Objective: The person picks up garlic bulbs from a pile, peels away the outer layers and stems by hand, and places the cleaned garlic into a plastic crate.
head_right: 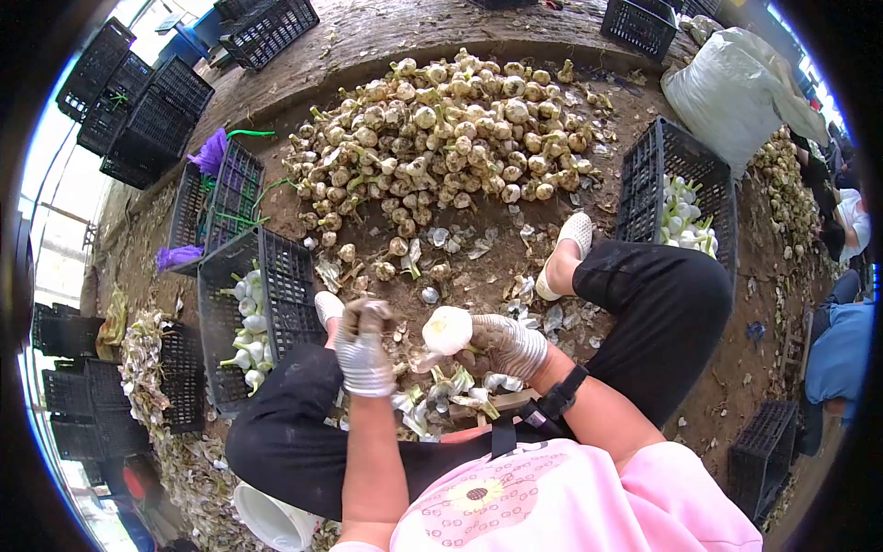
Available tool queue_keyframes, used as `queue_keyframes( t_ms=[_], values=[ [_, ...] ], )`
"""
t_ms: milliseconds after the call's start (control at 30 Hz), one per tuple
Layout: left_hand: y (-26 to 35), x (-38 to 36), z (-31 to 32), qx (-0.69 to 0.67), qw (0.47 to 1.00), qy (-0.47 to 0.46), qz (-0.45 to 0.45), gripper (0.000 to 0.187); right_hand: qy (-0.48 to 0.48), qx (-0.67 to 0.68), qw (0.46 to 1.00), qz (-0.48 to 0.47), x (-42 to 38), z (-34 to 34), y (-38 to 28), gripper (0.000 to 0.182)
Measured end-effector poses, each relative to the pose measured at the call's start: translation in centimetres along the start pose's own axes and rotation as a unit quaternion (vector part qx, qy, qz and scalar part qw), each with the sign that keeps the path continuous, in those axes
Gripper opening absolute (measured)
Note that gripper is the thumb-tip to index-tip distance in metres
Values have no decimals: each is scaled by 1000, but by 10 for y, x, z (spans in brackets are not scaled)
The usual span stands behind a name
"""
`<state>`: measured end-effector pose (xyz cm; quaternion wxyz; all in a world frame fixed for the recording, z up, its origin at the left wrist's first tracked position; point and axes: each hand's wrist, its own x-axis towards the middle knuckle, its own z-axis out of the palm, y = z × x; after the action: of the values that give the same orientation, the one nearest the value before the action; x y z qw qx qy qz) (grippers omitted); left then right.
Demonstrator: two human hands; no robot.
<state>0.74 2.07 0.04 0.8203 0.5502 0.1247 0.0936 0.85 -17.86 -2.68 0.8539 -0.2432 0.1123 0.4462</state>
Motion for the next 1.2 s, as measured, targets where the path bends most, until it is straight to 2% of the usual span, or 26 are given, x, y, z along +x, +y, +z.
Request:
queue_keyframes(
  t_ms=[33, 100, 133, 167, 233, 267, 333, 367, 400, 433, 467, 500, 567, 633, 667, 700, 733, 767, 833, 900, 933, 967, 1033, 1100, 1167, 1200],
  values=[
    [-2, 7, -21, 74, 996, -4, -44, 14, 4, 12, 1000, -6, 0, 1, 0, 54],
    [-14, 6, -20, 105, 991, -80, 14, 37, 7, -39, 999, -33, 8, -8, -1, 52],
    [1, -4, -10, 144, 976, -153, -53, 66, 56, -70, 995, -46, 8, 1, -1, 51],
    [6, -13, -3, 266, 941, -208, 24, 73, 27, -58, 997, -44, 16, -23, 8, 48],
    [-19, -18, 4, 287, 920, -244, 108, 68, 40, -242, 969, -1, 14, -13, 5, 32],
    [-26, -15, -3, 253, 940, -221, 67, 65, 38, -276, 960, -35, 17, -8, 9, 30],
    [-31, -2, -25, 181, 967, -176, -14, 60, 33, -181, 982, -38, 21, -6, 1, 30],
    [-26, 16, -41, 254, 955, -104, 114, 50, 30, -130, 990, -40, 24, -6, -2, 29],
    [-11, 23, -56, 124, 990, 6, 68, 42, 68, -149, 985, -46, 28, -20, -3, 40],
    [11, 27, -67, -123, 987, 95, 33, 38, 100, -168, 978, -72, 27, -12, -7, 39],
    [28, 32, -75, -267, 951, 147, 47, 40, 111, -152, 980, -70, 32, -19, -6, 39],
    [37, 35, -76, -326, 927, 176, 63, 47, 123, -137, 981, -69, 37, -23, -6, 38],
    [27, 42, -72, -293, 932, 209, 33, 42, 122, -132, 982, -52, 42, -27, -2, 39],
    [-31, 62, -98, -97, 967, 225, -64, 38, 120, -124, 984, -34, 49, -35, 5, 42],
    [-46, 67, -88, 10, 974, 218, -67, 21, 123, -141, 982, -30, 51, -37, 6, 43],
    [-65, 82, -88, 68, 971, 204, -103, 12, 128, -159, 979, -27, 52, -36, 3, 44],
    [-85, 96, -88, 104, 970, 180, -122, 11, 163, -152, 975, -15, 54, -32, 0, 29],
    [-104, 114, -78, 190, 962, 180, -78, 14, 166, -192, 967, -24, 56, -37, -1, 27],
    [-154, 159, -87, 209, 958, 119, -154, 24, 172, -155, 972, -25, 59, -48, -4, 28],
    [-226, 208, -105, 448, 889, 59, -76, 36, 194, -161, 967, -25, 60, -49, -14, 29],
    [-197, 218, -67, 528, 838, 40, -135, 48, 206, -164, 964, -21, 62, -54, -16, 29],
    [-204, 233, -56, 622, 769, 20, -145, 52, 219, -167, 961, -18, 64, -58, -19, 28],
    [-222, 254, -48, 700, 683, -22, -209, 55, 246, -175, 953, -6, 67, -62, -24, 27],
    [-237, 267, -50, 737, 622, -50, -259, 55, 260, -206, 944, 1, 65, -65, -30, 26],
    [-254, 275, -78, 638, 715, -85, -271, 52, 273, -205, 940, -6, 65, -68, -32, 27],
    [-235, 262, -68, 514, 822, -44, -242, 37, 268, -211, 940, -16, 66, -71, -31, 28]
  ],
)
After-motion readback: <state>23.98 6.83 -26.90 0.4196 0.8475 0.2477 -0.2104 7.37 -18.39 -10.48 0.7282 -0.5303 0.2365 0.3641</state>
